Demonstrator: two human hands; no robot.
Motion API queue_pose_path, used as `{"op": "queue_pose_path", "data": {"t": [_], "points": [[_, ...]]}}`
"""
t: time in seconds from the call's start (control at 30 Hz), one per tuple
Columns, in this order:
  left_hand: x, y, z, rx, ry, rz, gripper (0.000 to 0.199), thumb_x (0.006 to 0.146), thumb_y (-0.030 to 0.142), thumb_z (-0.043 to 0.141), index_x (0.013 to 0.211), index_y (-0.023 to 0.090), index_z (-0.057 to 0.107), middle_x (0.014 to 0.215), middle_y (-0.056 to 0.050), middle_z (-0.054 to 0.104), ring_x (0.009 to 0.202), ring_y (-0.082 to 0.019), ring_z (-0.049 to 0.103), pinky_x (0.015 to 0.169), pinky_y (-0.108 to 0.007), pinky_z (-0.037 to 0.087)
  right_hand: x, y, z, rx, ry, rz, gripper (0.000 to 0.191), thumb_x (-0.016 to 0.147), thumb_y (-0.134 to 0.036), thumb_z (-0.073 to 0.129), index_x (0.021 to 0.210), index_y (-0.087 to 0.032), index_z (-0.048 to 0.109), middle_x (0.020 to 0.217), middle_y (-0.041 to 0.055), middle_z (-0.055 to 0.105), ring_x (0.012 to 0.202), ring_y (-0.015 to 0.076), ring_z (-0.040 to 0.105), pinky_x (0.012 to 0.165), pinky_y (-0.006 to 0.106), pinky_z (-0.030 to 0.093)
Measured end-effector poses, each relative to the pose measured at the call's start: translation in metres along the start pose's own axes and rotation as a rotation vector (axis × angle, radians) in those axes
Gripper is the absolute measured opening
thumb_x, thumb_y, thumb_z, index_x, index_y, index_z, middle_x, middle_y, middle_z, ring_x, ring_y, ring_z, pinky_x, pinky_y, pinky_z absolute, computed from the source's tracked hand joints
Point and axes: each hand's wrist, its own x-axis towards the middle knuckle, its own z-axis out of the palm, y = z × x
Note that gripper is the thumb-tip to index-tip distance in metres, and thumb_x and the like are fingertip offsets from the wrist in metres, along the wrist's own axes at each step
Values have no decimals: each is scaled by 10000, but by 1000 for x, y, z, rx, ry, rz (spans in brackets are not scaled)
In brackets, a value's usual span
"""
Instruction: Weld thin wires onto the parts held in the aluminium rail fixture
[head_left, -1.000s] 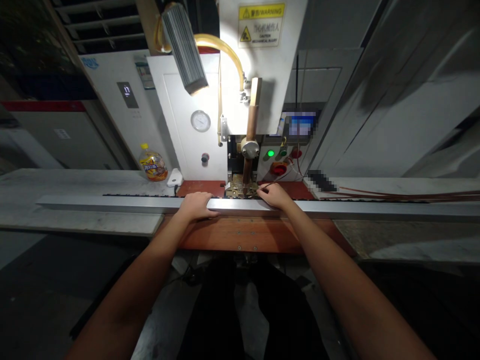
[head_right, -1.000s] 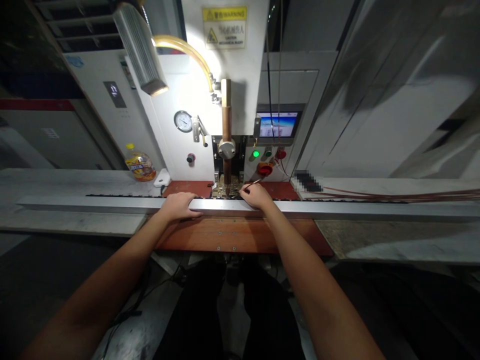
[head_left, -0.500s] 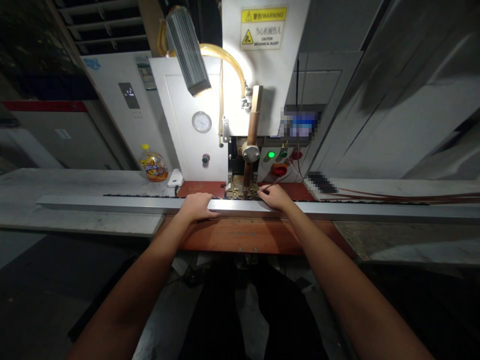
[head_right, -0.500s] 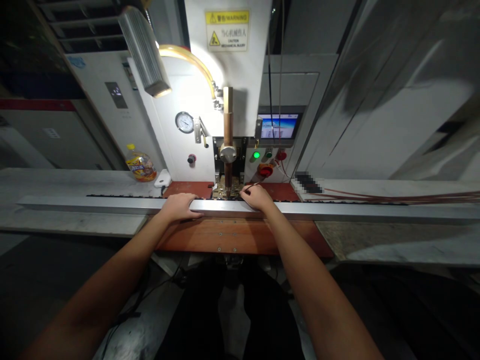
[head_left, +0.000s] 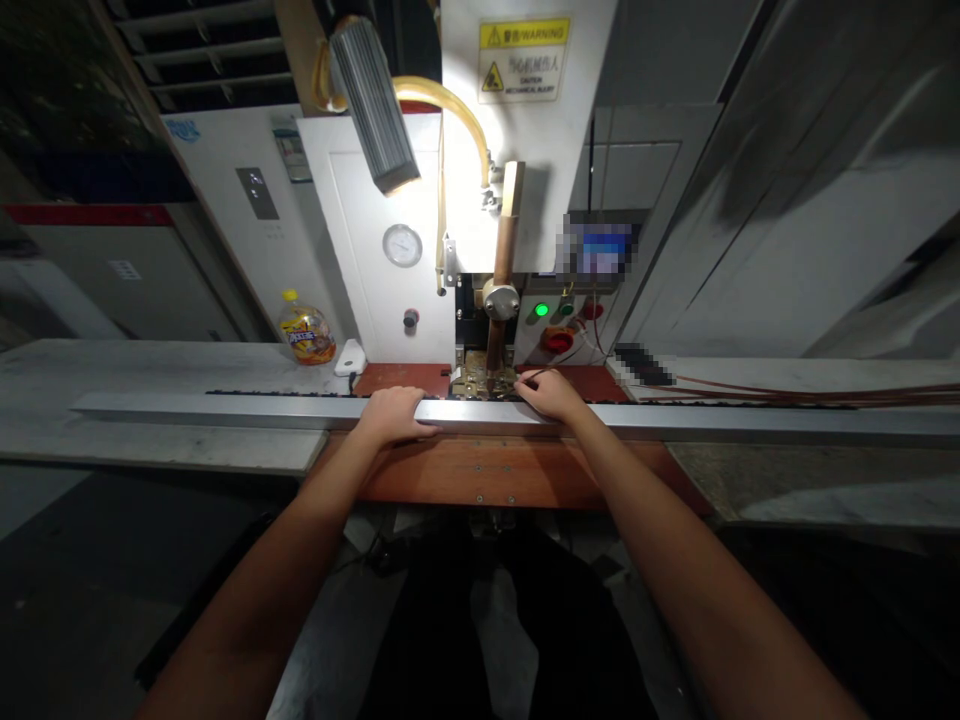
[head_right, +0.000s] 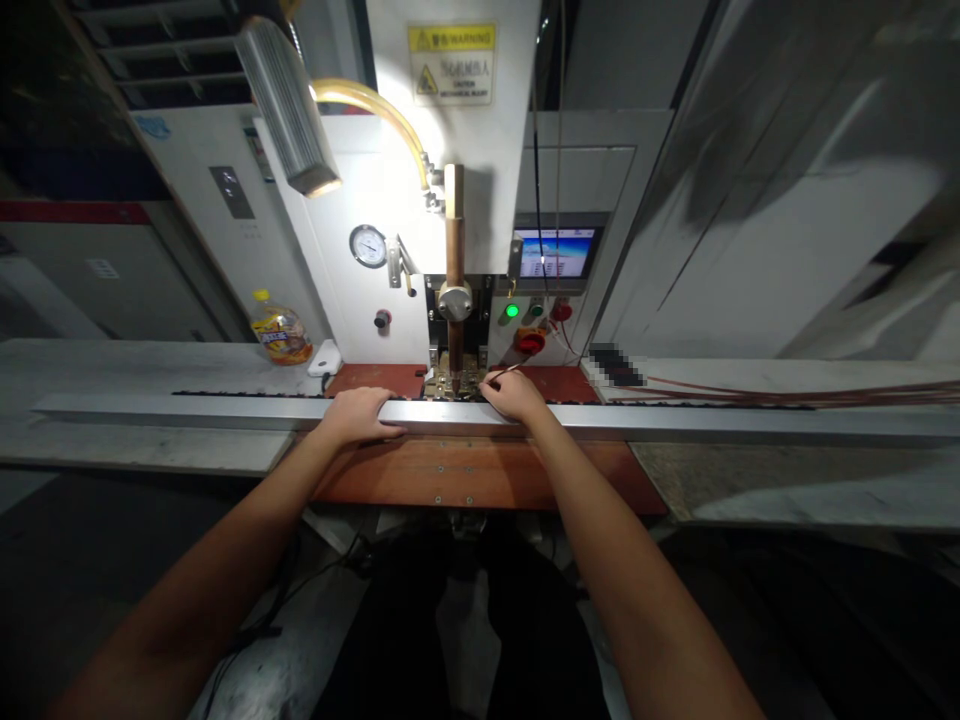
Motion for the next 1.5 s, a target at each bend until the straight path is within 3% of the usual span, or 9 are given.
{"op": "queue_pose_path", "data": {"t": [0.43,0.7,1.5], "points": [[-3,1,-2,14,16,24,684,732,752,603,1198,253,647,1220,-92,700,1135,-322,628,925,-383,470,-2,-1,0,-17,18,2,235,880,-280,555,857,-214,780,973,69,788,921,224,708,814,259,484],[-5,0,5,65,76,35,660,739,723,614,1169,223,649,1160,-95,714,1064,-314,649,855,-375,481,-7,0,2,-70,65,-19,253,890,-301,544,863,-224,784,959,58,792,927,227,713,846,270,497],[-16,5,10,62,181,66,567,743,626,683,1119,204,633,1098,-98,699,1022,-296,628,860,-386,445,-19,-5,1,-114,134,-48,252,897,-316,535,856,-262,777,978,28,795,988,242,719,909,306,508]]}}
